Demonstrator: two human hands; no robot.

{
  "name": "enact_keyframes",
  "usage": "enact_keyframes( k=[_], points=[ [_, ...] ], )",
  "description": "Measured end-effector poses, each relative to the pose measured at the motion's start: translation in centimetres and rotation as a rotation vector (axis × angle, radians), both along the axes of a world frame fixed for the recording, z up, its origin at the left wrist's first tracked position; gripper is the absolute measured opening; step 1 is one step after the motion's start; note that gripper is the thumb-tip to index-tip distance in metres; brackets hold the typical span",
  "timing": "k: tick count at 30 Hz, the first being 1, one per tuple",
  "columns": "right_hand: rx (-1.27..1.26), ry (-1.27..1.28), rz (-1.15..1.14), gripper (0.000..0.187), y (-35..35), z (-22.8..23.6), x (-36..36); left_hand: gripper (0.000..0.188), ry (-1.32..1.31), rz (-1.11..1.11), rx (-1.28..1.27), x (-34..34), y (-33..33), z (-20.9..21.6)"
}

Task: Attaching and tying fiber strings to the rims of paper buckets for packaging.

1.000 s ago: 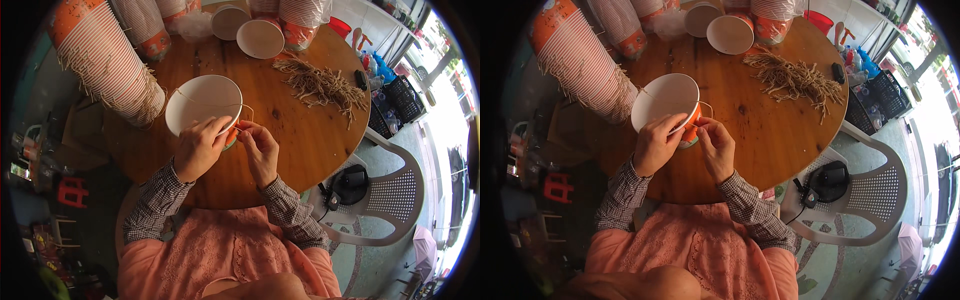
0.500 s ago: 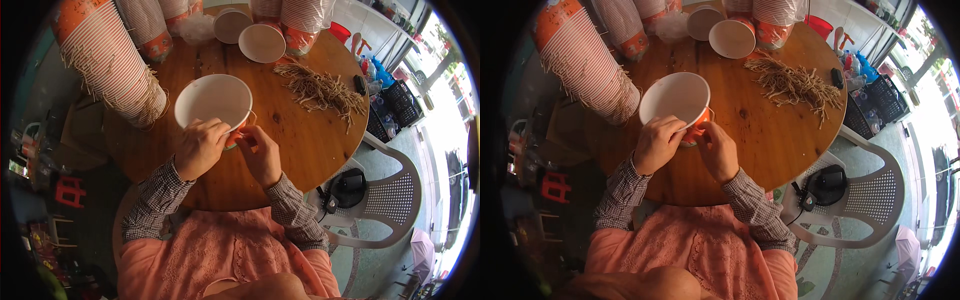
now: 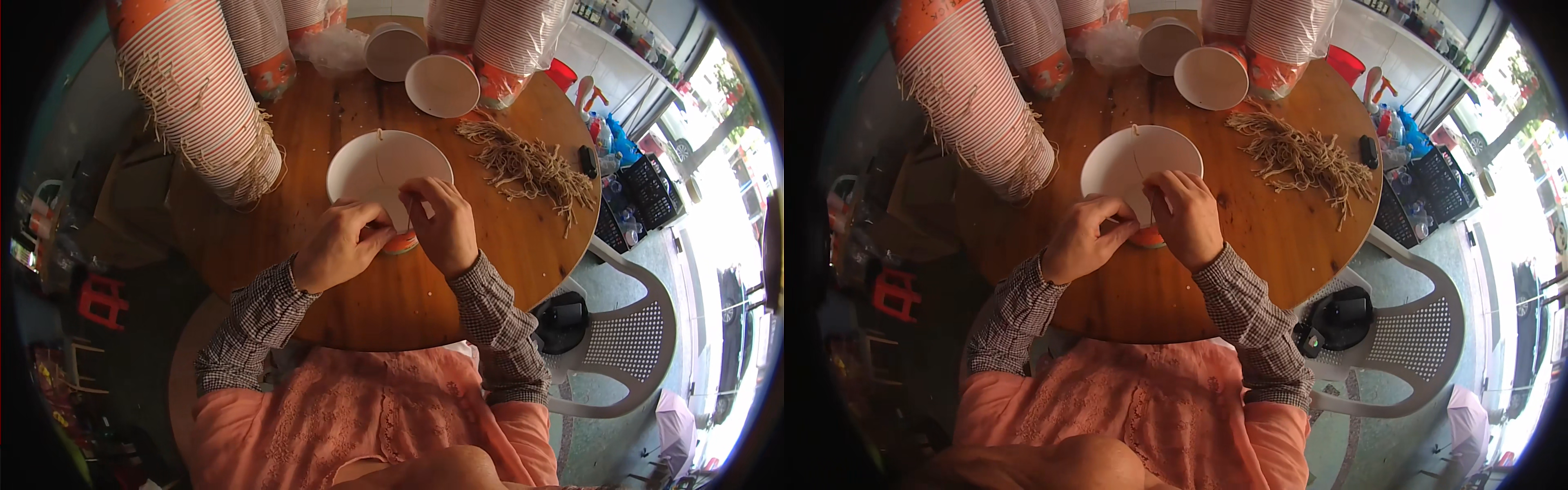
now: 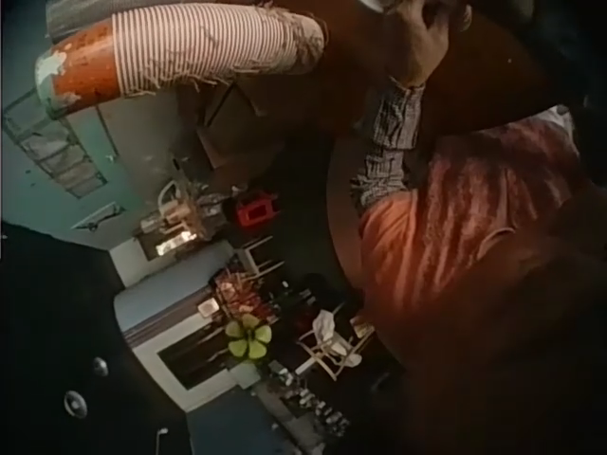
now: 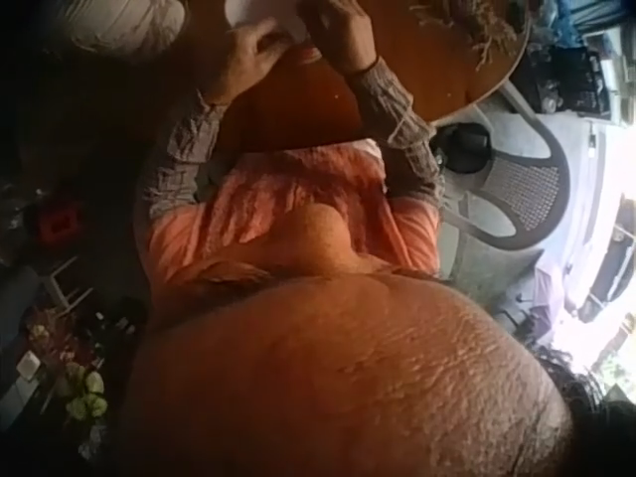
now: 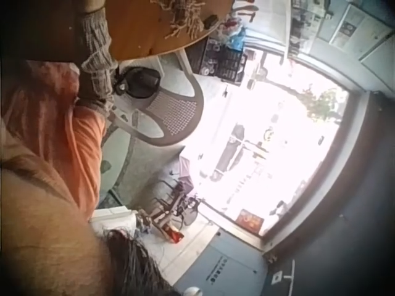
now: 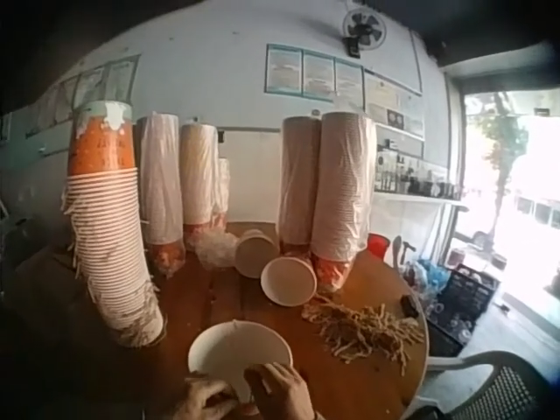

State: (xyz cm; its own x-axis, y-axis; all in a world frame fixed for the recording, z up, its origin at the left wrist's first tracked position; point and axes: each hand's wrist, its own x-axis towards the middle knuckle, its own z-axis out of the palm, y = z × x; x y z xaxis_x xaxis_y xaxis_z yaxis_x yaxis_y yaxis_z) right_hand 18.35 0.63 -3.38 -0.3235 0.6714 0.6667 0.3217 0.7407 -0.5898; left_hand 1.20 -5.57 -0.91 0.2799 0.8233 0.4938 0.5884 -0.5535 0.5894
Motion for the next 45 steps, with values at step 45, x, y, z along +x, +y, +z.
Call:
enact_keyframes(
  k=[45],
  points=[
    [-0.451,0.271,0.299,0.016,1.3,4.0,3.1,0.016,-0.277,0.023,-0.222,-0.8,0.6,0.0]
  ],
)
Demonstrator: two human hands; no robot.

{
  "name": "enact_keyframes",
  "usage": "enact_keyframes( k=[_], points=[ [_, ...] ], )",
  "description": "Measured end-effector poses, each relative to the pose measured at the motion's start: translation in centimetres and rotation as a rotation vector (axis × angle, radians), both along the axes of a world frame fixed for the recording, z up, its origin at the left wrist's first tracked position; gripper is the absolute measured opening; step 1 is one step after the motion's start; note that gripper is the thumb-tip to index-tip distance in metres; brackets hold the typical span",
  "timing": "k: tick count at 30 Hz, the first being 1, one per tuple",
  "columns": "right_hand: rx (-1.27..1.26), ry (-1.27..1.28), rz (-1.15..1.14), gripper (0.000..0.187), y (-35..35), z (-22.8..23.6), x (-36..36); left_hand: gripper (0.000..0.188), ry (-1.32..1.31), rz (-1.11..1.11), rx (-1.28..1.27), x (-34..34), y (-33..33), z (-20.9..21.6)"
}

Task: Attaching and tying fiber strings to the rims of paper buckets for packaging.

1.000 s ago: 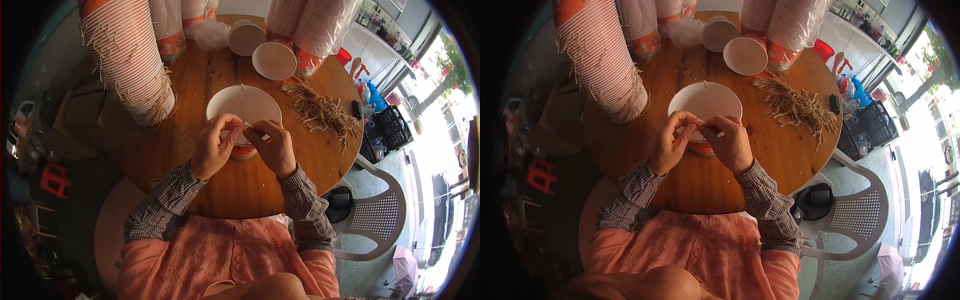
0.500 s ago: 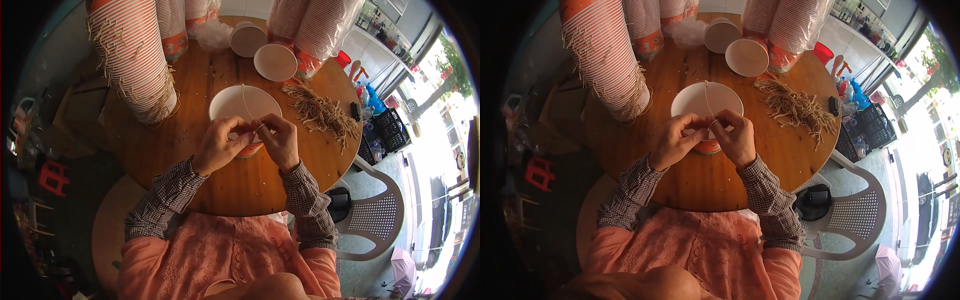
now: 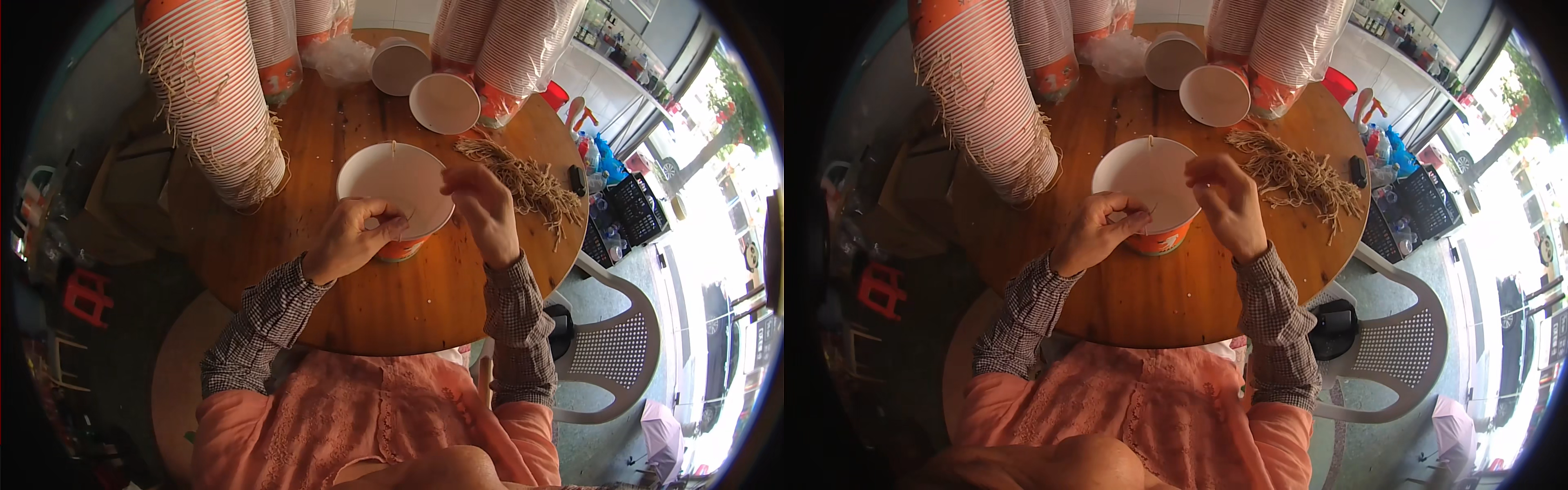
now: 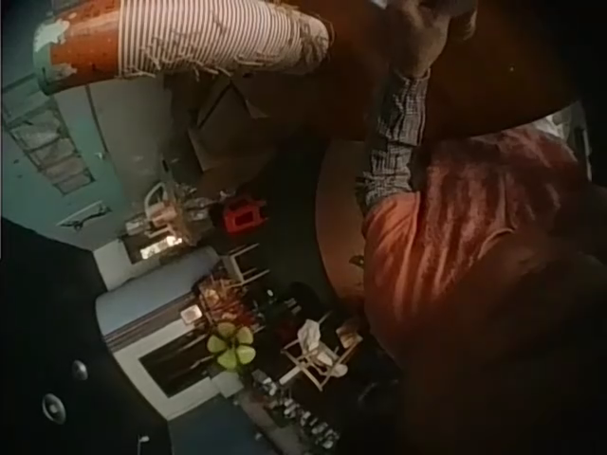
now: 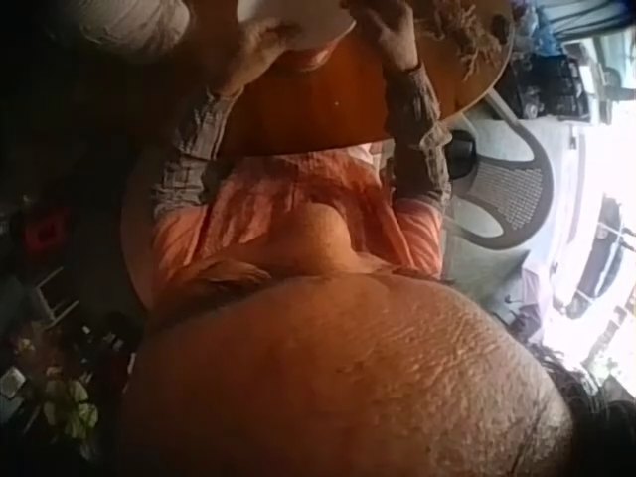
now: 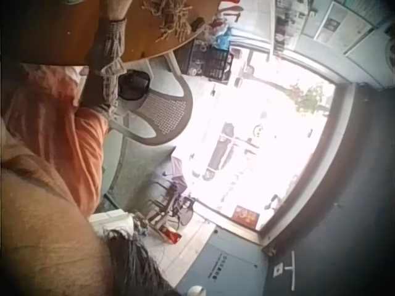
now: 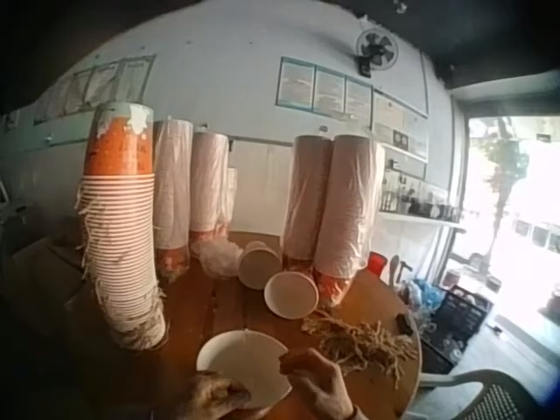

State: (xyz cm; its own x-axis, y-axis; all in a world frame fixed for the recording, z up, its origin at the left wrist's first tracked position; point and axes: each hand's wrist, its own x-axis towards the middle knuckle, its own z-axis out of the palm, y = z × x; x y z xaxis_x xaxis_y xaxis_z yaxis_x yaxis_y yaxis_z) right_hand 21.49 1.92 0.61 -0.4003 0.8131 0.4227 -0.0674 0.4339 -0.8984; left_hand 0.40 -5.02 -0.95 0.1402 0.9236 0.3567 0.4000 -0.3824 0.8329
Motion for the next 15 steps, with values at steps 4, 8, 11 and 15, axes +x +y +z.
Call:
enact_keyframes(
  k=[4,8,11,15],
  points=[
    [0.148,-0.171,-0.049,0.018,-1.7,-1.3,0.1,0.017,-0.074,-0.072,-0.034,0.0,0.4,-0.2],
    [0.216,-0.192,-0.056,0.022,-1.7,-1.6,-0.4,0.015,-0.073,-0.071,-0.017,0.2,0.2,0.3],
    [0.23,-0.171,-0.01,0.018,-1.1,-1.8,-0.6,0.015,-0.118,-0.085,-0.084,0.3,0.0,0.4],
    [0.316,-0.194,0.019,0.011,-0.4,-2.3,-0.8,0.014,-0.078,-0.092,-0.062,0.1,0.3,0.1]
  ],
)
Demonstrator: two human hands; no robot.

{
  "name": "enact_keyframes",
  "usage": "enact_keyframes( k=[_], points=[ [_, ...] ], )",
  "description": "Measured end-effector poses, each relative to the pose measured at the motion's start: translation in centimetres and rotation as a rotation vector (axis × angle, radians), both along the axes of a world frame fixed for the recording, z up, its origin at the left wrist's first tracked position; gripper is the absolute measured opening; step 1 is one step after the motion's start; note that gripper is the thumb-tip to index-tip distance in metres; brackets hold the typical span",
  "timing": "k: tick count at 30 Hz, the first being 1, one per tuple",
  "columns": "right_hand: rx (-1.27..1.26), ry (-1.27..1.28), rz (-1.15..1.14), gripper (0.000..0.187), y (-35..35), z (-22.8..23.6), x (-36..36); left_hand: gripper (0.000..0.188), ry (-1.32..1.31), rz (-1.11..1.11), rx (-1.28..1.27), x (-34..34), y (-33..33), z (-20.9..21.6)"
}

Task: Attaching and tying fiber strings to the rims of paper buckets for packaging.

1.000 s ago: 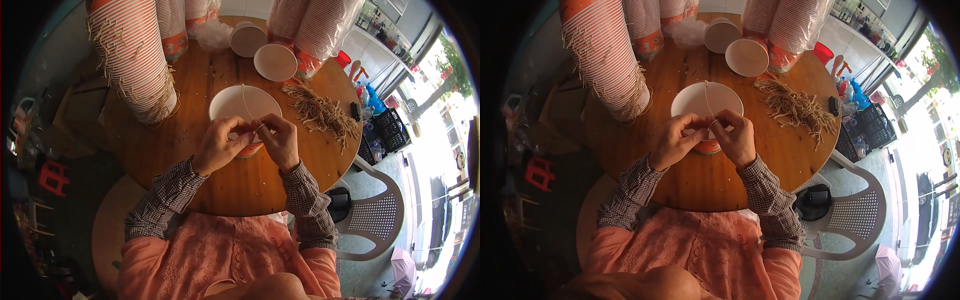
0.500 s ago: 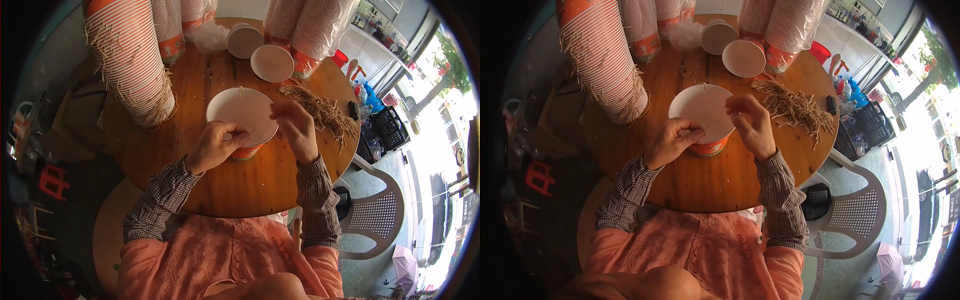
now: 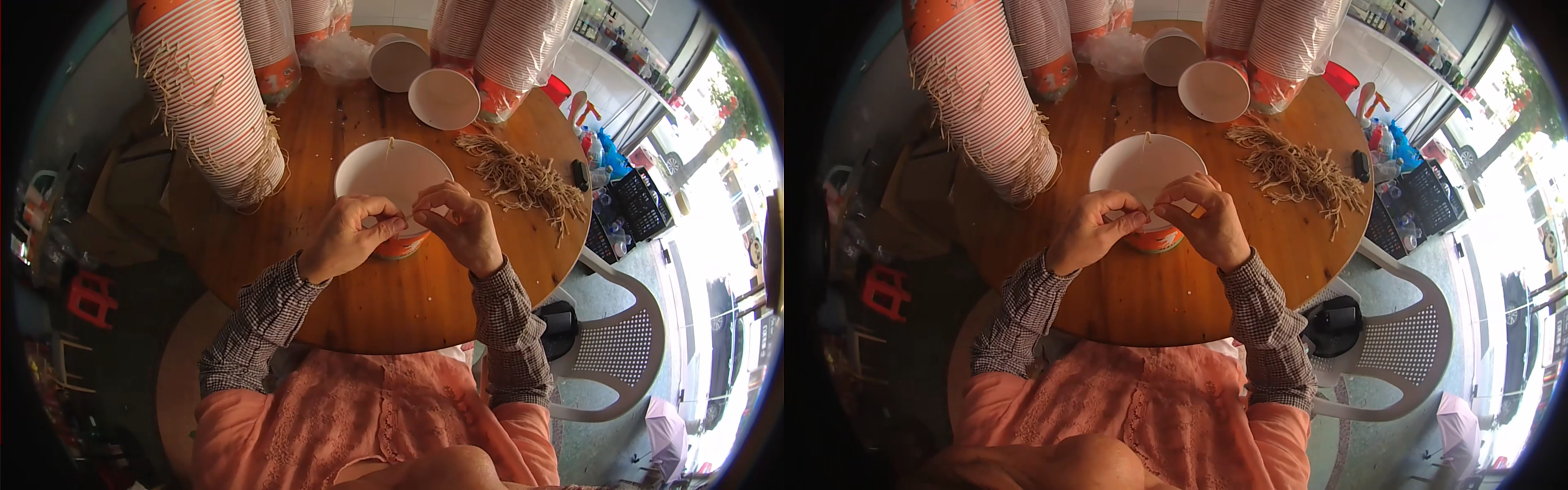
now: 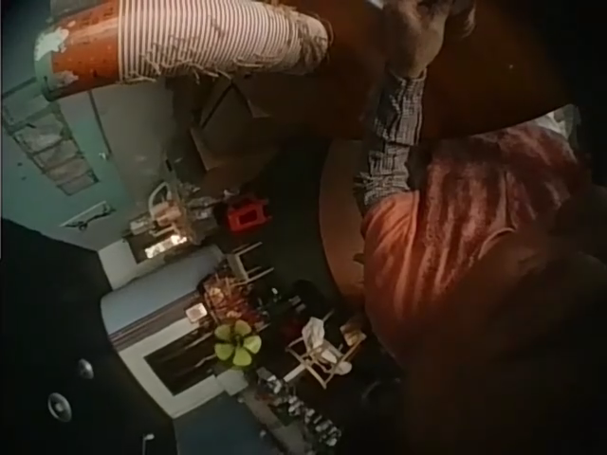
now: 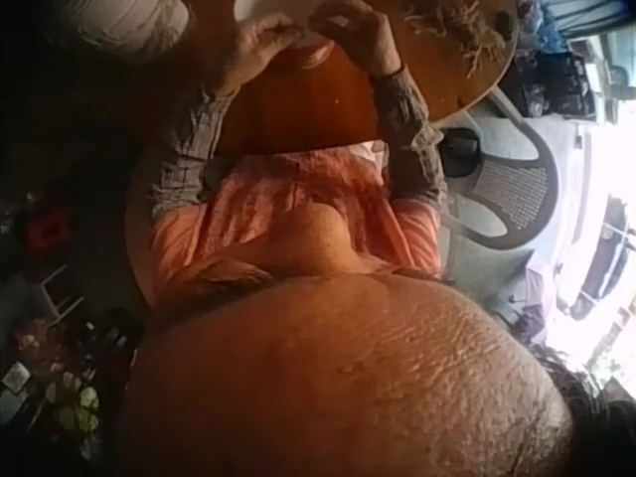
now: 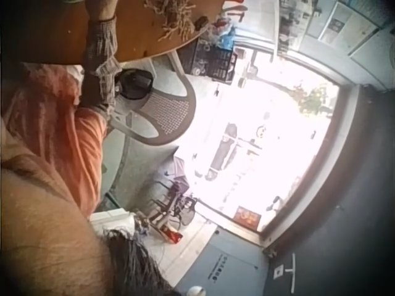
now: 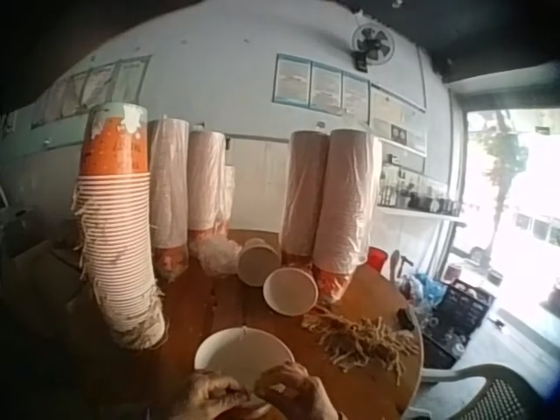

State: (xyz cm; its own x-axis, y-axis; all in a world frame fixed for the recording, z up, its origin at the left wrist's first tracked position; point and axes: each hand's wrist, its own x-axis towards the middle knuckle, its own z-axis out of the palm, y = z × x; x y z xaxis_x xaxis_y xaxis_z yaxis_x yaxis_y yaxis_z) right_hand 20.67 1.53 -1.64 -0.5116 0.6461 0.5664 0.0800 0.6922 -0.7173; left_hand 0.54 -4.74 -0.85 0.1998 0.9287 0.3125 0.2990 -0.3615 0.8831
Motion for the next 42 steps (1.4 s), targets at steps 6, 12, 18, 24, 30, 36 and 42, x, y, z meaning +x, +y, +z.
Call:
enact_keyframes(
  k=[6,12,18,24,30,36,42],
  points=[
    [0.035,0.065,-0.206,0.008,-0.7,0.9,0.4,0.015,-0.22,-0.02,-0.064,-0.4,0.2,-0.7],
    [0.477,-0.212,-0.19,0.013,-3.3,3.9,0.6,0.014,-0.439,-0.056,-0.159,-0.5,-0.2,-0.3],
    [0.415,-0.122,-0.121,0.013,-3.1,4.2,-1.5,0.018,-0.5,-0.051,-0.157,0.4,-0.4,-0.4],
    [0.187,-0.025,-0.132,0.009,-2.4,3.3,-1.6,0.021,-0.413,-0.09,-0.151,0.6,-0.6,0.3],
    [0.002,0.024,-0.077,0.009,-2.0,2.2,-1.5,0.022,-0.32,-0.033,-0.009,1.3,-0.4,-0.1],
    [-0.077,0.061,-0.085,0.01,-1.8,1.8,-0.5,0.016,-0.498,0.008,-0.153,0.7,-0.5,0.1],
    [0.287,-0.088,-0.026,0.014,-3.1,3.1,-0.4,0.012,-0.634,-0.06,-0.23,0.4,-0.2,0.4]
  ],
)
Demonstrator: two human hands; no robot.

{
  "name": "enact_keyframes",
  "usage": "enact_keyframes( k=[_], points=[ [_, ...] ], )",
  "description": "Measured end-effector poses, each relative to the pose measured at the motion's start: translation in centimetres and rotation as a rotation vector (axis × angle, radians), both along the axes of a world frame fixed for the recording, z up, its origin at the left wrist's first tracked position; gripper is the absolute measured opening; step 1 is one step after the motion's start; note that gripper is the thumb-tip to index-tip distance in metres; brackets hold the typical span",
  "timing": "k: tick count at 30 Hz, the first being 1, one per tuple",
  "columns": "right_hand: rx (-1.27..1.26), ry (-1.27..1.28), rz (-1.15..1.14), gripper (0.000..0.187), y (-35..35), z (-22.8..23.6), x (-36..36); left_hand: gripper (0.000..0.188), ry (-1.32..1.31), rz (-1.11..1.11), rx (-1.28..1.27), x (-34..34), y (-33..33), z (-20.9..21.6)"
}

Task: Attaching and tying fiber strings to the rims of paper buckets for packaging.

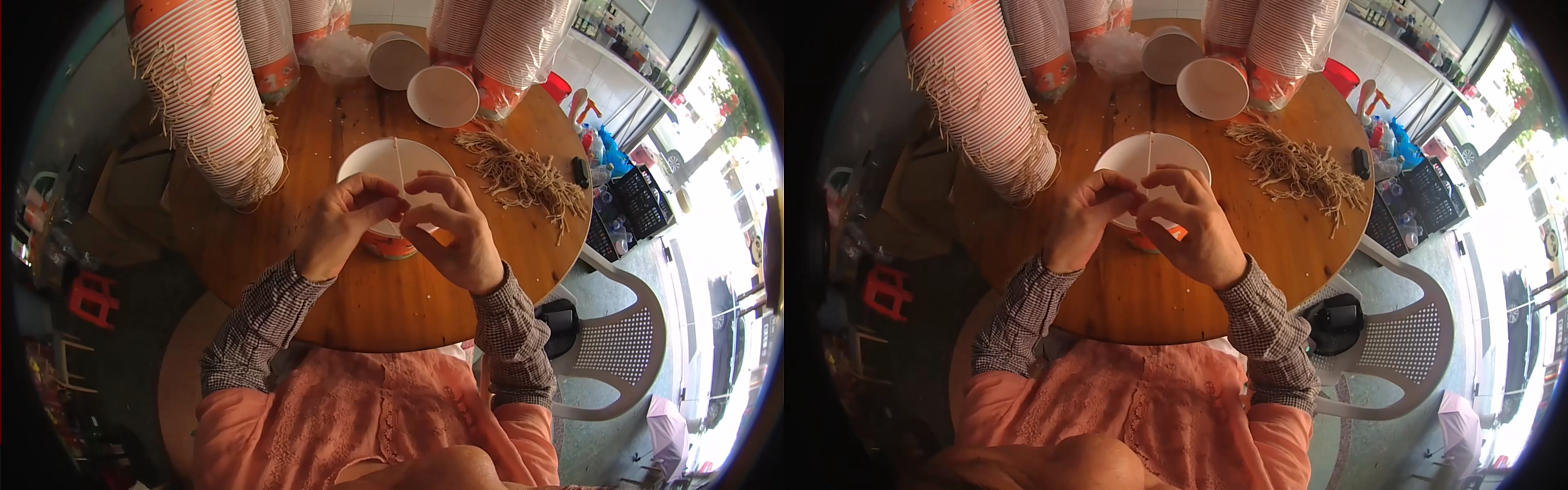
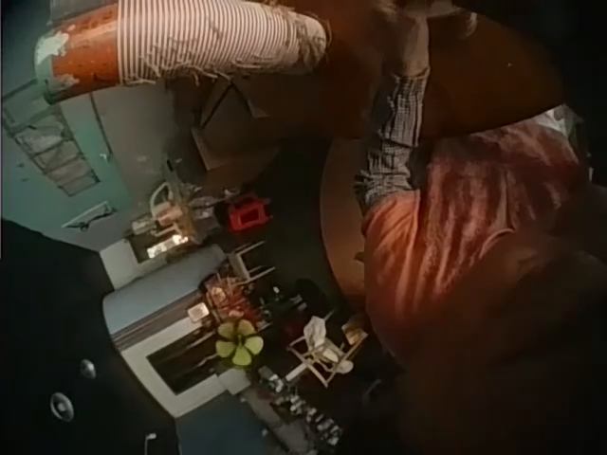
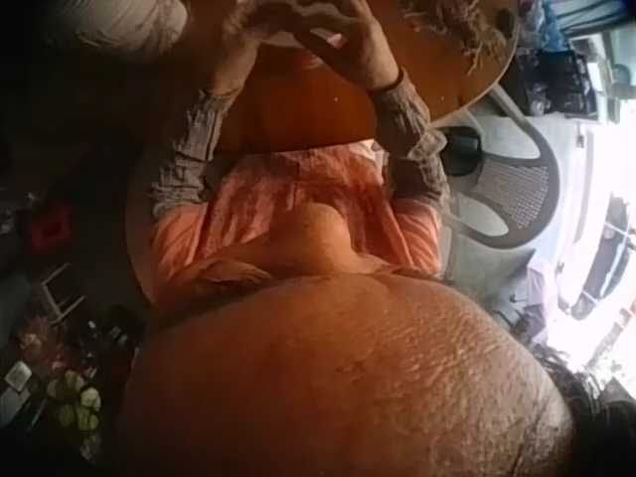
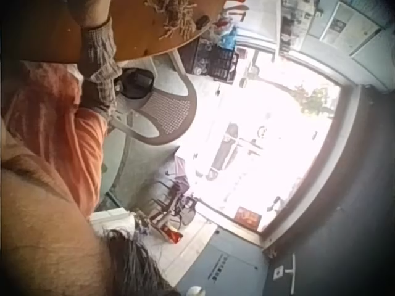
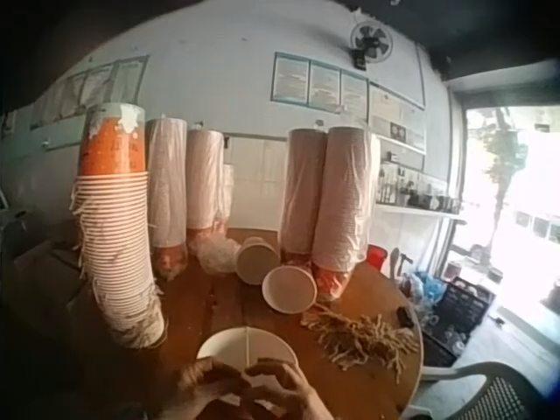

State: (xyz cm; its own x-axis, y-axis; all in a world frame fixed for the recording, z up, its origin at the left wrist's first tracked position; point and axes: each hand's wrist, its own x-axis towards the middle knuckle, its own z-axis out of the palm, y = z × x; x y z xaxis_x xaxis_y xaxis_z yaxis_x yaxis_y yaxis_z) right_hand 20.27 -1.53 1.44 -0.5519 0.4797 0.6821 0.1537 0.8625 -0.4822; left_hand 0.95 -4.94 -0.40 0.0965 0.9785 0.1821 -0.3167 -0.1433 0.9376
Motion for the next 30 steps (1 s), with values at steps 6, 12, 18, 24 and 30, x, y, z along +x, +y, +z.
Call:
enact_keyframes(
  k=[6,12,18,24,30],
  points=[
    [-0.101,0.144,-0.072,0.012,1.4,-0.5,-0.4,0.015,0.331,0.001,0.203,1.2,-0.6,-0.2],
    [-0.593,0.236,0.001,0.013,1.1,-1.4,-0.1,0.012,0.099,-0.005,0.074,0.9,-0.6,0.0],
    [-0.71,0.146,0.154,0.018,0.6,-0.9,0.2,0.008,0.152,0.03,0.108,0.8,-0.8,0.1],
    [-0.736,0.123,0.168,0.018,0.4,-1.1,0.5,0.009,0.163,-0.001,0.074,0.4,-0.7,-0.1],
    [-0.552,0.0,0.037,0.019,0.4,-0.6,0.8,0.01,0.258,-0.008,0.058,0.4,-0.6,0.0]
  ],
)
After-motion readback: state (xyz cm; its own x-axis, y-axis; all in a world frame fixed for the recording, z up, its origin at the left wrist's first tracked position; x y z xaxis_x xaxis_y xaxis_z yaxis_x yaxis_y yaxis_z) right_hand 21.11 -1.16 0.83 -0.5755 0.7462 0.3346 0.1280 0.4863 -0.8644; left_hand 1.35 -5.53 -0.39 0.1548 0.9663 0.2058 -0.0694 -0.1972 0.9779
